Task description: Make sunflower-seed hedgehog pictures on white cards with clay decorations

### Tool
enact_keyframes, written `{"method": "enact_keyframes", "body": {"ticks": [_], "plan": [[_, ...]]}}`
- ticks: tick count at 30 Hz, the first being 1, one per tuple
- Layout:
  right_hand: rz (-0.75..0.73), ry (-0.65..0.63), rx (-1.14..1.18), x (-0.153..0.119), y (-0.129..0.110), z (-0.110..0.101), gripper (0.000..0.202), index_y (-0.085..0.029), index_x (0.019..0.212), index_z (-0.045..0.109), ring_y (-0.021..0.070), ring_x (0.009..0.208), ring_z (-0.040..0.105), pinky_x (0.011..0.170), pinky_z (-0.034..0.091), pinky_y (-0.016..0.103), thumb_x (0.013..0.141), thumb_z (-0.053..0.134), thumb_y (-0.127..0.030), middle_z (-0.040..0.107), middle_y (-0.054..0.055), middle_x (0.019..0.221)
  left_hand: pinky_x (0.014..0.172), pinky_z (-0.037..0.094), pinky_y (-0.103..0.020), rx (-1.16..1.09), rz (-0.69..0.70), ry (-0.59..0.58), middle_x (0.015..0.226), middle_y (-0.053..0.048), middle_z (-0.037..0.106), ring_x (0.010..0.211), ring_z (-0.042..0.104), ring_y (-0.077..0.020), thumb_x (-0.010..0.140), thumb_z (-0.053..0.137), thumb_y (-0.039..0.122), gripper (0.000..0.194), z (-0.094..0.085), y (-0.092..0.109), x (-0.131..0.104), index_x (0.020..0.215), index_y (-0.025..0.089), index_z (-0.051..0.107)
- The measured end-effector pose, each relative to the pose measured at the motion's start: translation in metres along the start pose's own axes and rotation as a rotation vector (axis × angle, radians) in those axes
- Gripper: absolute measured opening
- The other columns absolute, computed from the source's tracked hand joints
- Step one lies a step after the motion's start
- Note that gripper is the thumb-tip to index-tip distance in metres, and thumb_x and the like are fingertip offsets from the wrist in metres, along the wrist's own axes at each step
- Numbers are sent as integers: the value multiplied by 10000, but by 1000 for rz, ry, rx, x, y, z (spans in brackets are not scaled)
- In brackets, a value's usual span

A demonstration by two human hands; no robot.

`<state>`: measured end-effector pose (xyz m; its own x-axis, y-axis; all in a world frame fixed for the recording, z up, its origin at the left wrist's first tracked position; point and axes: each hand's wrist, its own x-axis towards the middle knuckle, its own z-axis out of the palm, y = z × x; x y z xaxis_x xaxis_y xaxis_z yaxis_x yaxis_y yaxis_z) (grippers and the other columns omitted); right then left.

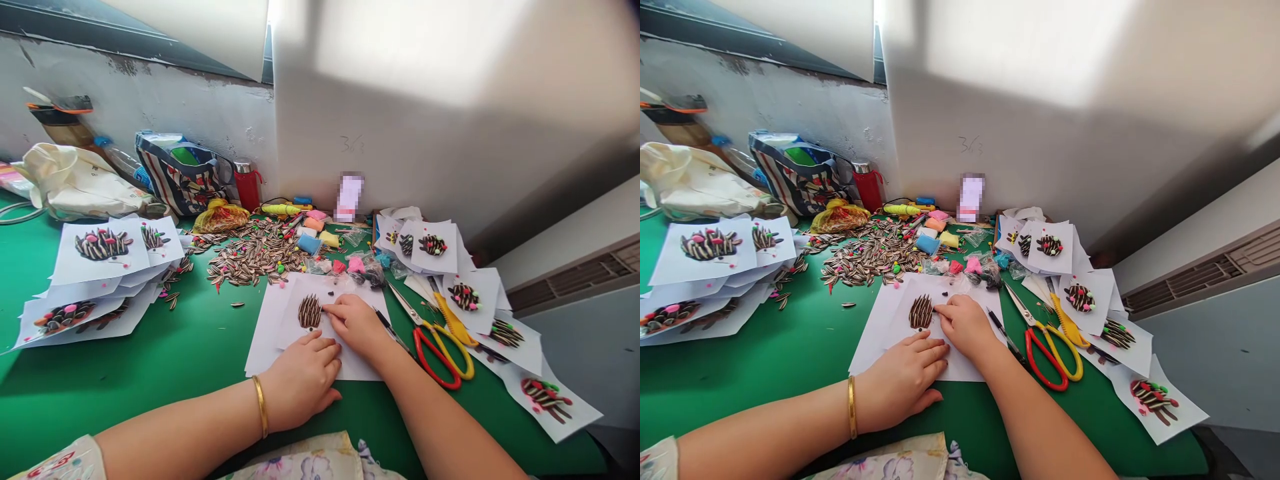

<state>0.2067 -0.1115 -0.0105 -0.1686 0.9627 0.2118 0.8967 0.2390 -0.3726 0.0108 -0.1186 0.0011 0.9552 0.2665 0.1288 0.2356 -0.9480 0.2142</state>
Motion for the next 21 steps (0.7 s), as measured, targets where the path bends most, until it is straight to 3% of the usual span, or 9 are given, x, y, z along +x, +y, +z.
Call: {"method": "enact_keyframes", "body": {"ticks": [4, 11, 16, 21], "plan": [[-23, -3, -47, 0, -2, 0, 275, -265, 1085, 747, 189, 877, 571, 800, 450, 296, 913, 549, -185, 653, 51, 890, 1120, 336, -463, -6, -5, 10, 1285, -133, 636, 1188, 573, -277, 869, 609, 466, 413, 1, 0, 0, 1124, 143, 650], [34, 123, -135, 9, 10, 0, 316, -209, 1221, 664, 225, 944, 543, 853, 423, 348, 936, 527, -208, 656, 89, 986, 1140, 309, -468, -33, 6, 22, 1259, -126, 650, 1195, 568, -270, 877, 605, 456, 393, -4, 0, 0, 1121, 151, 647], [87, 97, -255, 18, 12, 4, 270, -261, 1169, 690, 230, 931, 504, 824, 378, 352, 936, 558, -234, 635, 77, 982, 1153, 286, -475, -44, 7, 19, 1269, -124, 643, 1198, 563, -273, 873, 613, 442, 384, -2, -1, 0, 1127, 156, 640], [75, 77, -244, 10, 8, 1, 232, -248, 1118, 707, 220, 958, 502, 845, 354, 343, 926, 577, -244, 640, 65, 1012, 1156, 277, -480, -29, 13, 27, 1252, -131, 650, 1183, 574, -275, 872, 612, 450, 393, 0, -1, -1, 1122, 149, 645]]}}
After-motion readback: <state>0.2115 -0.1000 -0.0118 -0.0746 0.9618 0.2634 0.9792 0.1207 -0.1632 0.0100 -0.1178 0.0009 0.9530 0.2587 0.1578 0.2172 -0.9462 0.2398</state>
